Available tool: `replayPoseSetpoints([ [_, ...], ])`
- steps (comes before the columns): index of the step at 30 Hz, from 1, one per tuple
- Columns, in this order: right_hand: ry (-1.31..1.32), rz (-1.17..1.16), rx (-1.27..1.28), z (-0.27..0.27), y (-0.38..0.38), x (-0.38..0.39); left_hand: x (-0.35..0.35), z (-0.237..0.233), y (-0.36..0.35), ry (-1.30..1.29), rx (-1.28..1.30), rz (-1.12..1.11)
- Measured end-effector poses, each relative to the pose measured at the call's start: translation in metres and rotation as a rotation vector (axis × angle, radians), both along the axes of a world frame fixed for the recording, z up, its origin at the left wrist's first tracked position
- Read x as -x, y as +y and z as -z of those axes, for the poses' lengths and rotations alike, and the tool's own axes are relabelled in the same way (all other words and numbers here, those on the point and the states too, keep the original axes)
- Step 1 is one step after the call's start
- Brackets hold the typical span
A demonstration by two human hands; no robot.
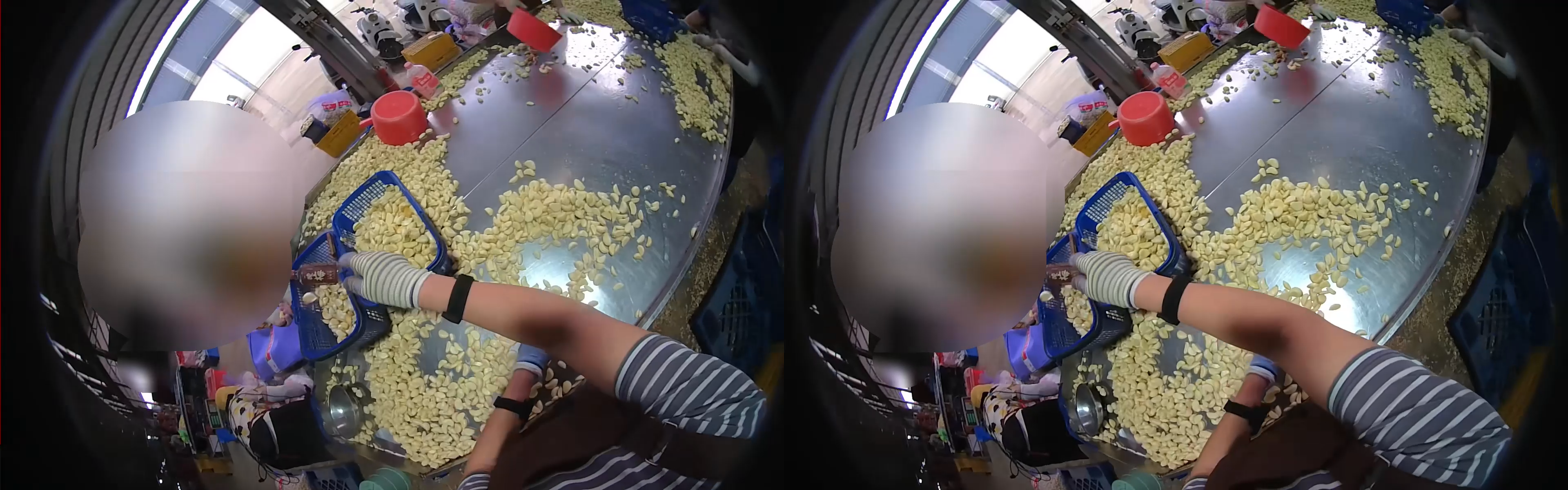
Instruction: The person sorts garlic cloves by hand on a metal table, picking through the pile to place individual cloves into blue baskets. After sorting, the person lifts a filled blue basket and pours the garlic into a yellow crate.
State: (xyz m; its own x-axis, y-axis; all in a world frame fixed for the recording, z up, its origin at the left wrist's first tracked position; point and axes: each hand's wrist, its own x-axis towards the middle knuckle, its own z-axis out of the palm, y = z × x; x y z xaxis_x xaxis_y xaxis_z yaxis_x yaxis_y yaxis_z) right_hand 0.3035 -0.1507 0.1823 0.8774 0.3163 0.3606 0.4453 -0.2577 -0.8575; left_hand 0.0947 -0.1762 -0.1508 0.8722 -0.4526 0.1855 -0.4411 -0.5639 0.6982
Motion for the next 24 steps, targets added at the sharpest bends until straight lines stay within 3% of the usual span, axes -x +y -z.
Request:
replayPoseSetpoints([
  [2, 0.017, 0.044, 0.171, 0.025, -0.035, 0.008, -0.022, -0.050, 0.012, 0.662, -0.492, 0.047],
  [3, 0.042, 0.061, 0.271, 0.040, -0.059, 0.019, -0.019, -0.097, 0.018, 0.583, -0.393, -0.133],
  [5, 0.080, 0.115, 0.286, 0.081, -0.116, 0.036, -0.026, -0.095, 0.054, 0.720, -0.007, -0.422],
  [6, 0.083, 0.155, 0.285, 0.098, -0.147, 0.045, -0.033, -0.074, 0.088, 0.563, -0.012, -0.418],
  [7, 0.112, 0.274, 0.358, 0.112, -0.183, 0.053, -0.040, -0.113, 0.095, 0.648, -0.073, -0.558],
  [8, 0.140, 0.385, 0.422, 0.129, -0.221, 0.062, -0.051, -0.092, 0.130, 0.573, -0.097, -0.616],
  [10, 0.230, 0.625, 0.521, 0.158, -0.301, 0.079, -0.065, -0.072, 0.184, 0.592, 0.185, -0.823],
  [11, 0.257, 0.748, 0.581, 0.169, -0.341, 0.089, -0.071, -0.044, 0.220, 0.409, 0.080, -0.821],
  [12, 0.748, 0.793, 0.579, 0.115, -0.367, 0.111, -0.075, -0.081, 0.211, 0.646, -0.293, -0.841],
  [14, 0.635, 1.013, 0.588, 0.177, -0.438, 0.118, -0.085, -0.087, 0.183, 0.534, 0.267, -0.786],
  [16, 0.844, 1.089, 0.547, 0.188, -0.473, 0.129, -0.105, -0.067, 0.151, 0.338, 0.075, -0.392],
  [18, 0.870, 1.112, 0.548, 0.207, -0.470, 0.123, -0.112, -0.089, 0.070, 0.327, 0.154, -0.225],
  [19, 0.897, 1.132, 0.547, 0.212, -0.463, 0.122, -0.116, -0.106, 0.031, 0.393, 0.027, -0.199],
  [20, 1.015, 0.853, 0.536, 0.207, -0.446, 0.113, -0.119, -0.120, -0.001, 0.459, -0.099, -0.173],
  [21, 0.886, 1.003, 0.662, 0.178, -0.392, 0.122, -0.125, -0.125, -0.028, 0.464, -0.091, -0.160],
  [24, 0.723, 0.743, 0.748, 0.175, -0.297, 0.131, -0.140, -0.122, -0.062, 0.577, -0.030, -0.087],
])
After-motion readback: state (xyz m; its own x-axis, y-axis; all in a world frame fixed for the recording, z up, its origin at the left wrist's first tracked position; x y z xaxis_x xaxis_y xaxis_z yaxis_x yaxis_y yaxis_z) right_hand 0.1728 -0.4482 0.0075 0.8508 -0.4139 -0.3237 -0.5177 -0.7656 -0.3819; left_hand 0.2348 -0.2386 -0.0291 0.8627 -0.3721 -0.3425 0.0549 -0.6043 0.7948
